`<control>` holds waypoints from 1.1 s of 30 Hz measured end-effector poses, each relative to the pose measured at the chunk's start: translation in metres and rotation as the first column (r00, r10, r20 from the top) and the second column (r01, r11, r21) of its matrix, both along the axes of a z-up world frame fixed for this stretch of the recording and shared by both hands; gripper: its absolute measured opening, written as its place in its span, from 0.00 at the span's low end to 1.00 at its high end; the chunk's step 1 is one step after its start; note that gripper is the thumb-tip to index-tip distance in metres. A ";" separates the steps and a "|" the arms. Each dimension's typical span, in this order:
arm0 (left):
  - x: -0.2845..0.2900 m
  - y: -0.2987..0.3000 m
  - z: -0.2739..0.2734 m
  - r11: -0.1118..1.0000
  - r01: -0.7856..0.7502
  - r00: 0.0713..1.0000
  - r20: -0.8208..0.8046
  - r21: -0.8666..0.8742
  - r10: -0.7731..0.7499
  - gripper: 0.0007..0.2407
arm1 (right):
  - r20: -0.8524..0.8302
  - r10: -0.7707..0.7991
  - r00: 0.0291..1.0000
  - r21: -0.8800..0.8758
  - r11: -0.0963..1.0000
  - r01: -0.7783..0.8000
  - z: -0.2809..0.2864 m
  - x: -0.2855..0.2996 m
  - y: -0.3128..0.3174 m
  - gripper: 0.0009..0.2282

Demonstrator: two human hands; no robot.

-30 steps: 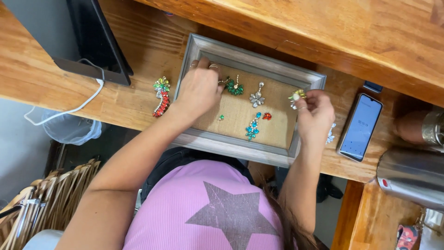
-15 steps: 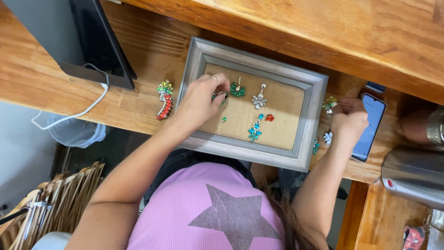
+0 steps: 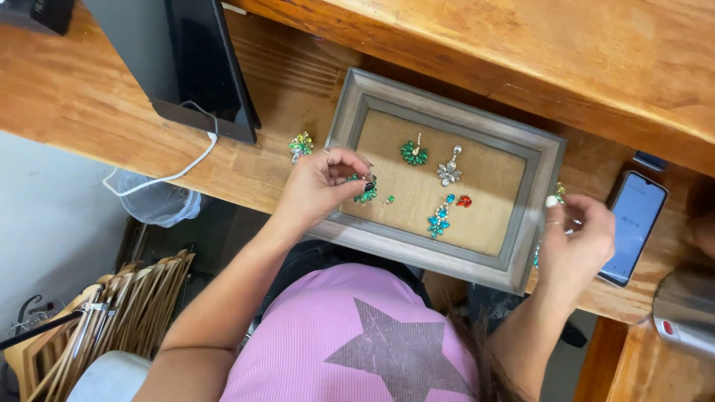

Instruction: A person is carefully arranging various colorful earrings and jewelry pieces inside a picture frame on a wooden table.

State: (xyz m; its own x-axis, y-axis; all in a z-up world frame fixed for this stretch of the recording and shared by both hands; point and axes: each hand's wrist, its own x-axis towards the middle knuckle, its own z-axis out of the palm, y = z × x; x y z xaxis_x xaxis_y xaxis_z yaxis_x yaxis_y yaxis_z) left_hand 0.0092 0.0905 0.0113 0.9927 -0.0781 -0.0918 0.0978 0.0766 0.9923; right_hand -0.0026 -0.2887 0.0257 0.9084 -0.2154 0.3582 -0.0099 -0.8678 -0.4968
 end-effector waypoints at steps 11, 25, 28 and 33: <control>-0.005 0.028 0.004 0.988 -0.128 0.992 0.007 0.089 0.128 0.07 | -0.281 0.108 0.954 0.096 0.992 -0.084 0.001 -0.021 0.100 0.02; 0.076 0.039 -0.014 0.641 -0.338 0.941 0.266 0.690 0.209 0.06 | -0.446 0.097 0.890 0.266 0.963 0.028 -0.010 -0.023 0.122 0.03; 0.082 0.045 -0.025 0.615 -0.323 0.946 0.244 0.720 0.212 0.06 | -0.395 0.102 0.913 0.384 0.921 0.063 -0.007 -0.027 0.113 0.03; 0.094 0.051 -0.071 0.563 -0.169 0.979 0.074 0.809 0.188 0.09 | -0.155 0.088 0.984 0.549 0.836 0.012 -0.018 -0.033 0.074 0.04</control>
